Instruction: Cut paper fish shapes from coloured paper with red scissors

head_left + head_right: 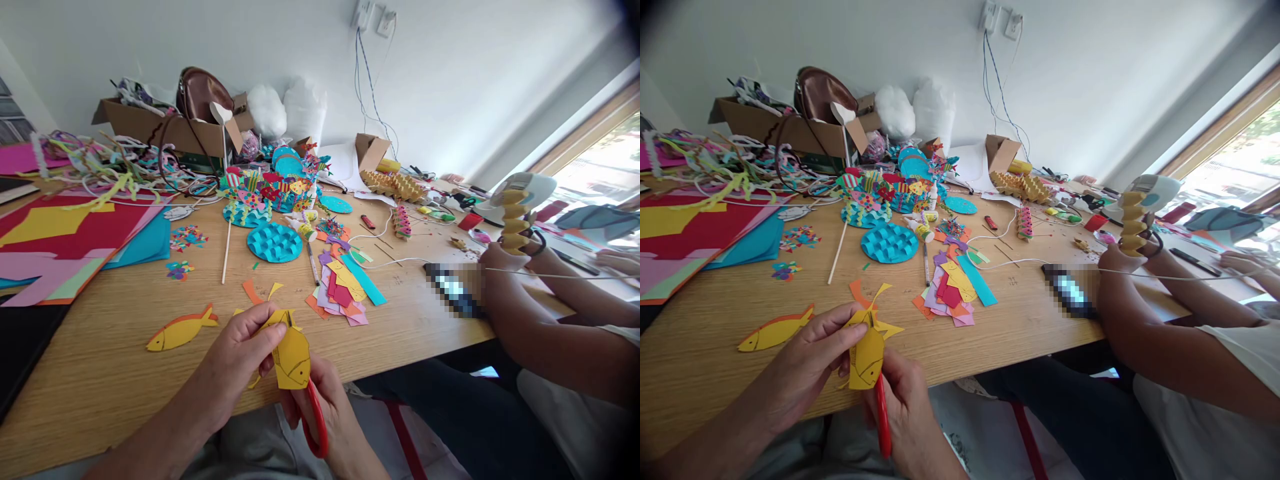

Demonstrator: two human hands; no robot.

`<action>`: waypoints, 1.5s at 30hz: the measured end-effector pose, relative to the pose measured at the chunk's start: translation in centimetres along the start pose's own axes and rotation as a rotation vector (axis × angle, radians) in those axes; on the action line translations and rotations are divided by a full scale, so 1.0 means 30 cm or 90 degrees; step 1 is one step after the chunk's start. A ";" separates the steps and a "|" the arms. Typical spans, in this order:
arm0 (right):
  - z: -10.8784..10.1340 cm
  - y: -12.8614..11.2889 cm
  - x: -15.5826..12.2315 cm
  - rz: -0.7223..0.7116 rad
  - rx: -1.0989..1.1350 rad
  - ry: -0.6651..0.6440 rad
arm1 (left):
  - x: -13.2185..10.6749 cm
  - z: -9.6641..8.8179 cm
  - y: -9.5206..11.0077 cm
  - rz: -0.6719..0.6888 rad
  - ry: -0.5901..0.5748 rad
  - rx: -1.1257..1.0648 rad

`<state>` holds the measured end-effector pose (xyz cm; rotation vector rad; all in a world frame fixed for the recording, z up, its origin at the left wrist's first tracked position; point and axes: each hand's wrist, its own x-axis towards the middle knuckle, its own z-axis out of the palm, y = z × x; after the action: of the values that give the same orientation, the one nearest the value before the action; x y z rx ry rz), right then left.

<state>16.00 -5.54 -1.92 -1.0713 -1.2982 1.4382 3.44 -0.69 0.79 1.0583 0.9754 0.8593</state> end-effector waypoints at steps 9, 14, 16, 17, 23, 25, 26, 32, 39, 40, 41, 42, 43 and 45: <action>-0.001 0.003 -0.002 0.014 -0.021 0.008 | -0.003 -0.004 0.003 -0.017 -0.004 -0.012; -0.003 0.002 -0.007 0.007 -0.008 -0.007 | -0.003 -0.007 0.004 -0.017 -0.012 -0.015; -0.002 -0.001 -0.008 0.010 -0.011 -0.005 | -0.003 -0.007 0.006 -0.019 -0.011 -0.016; -0.002 -0.002 -0.008 0.014 -0.014 -0.005 | -0.003 -0.008 0.006 -0.019 -0.010 -0.016; -0.003 0.002 0.000 0.010 -0.021 -0.009 | -0.003 -0.011 0.006 -0.014 -0.009 -0.016; -0.005 0.002 0.002 0.003 -0.019 -0.015 | -0.004 -0.012 0.006 -0.015 -0.012 -0.014; -0.006 0.001 0.002 0.000 -0.018 -0.017 | -0.004 -0.012 0.005 -0.017 -0.015 -0.013; -0.005 0.000 -0.005 -0.003 -0.020 -0.008 | -0.005 -0.009 0.003 -0.030 -0.022 -0.005; -0.001 0.011 -0.001 0.022 -0.008 -0.003 | 0.001 -0.017 -0.004 -0.033 -0.028 0.008; -0.001 0.009 0.001 0.025 -0.008 -0.003 | 0.002 -0.018 -0.004 -0.034 -0.029 0.008; 0.000 0.006 0.003 0.027 -0.009 -0.004 | 0.003 -0.019 -0.004 -0.035 -0.029 0.008; 0.001 0.003 0.006 0.028 -0.009 -0.005 | 0.004 -0.020 -0.004 -0.037 -0.028 0.008; 0.001 -0.001 0.008 0.030 -0.007 -0.007 | 0.005 -0.020 -0.004 -0.039 -0.029 0.010; 0.002 -0.007 0.013 0.035 -0.002 -0.011 | 0.009 -0.021 -0.003 -0.041 -0.029 0.016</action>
<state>15.86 -5.18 -1.71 -1.1072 -1.2930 1.4890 2.96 -0.30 0.53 1.0584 0.9792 0.7677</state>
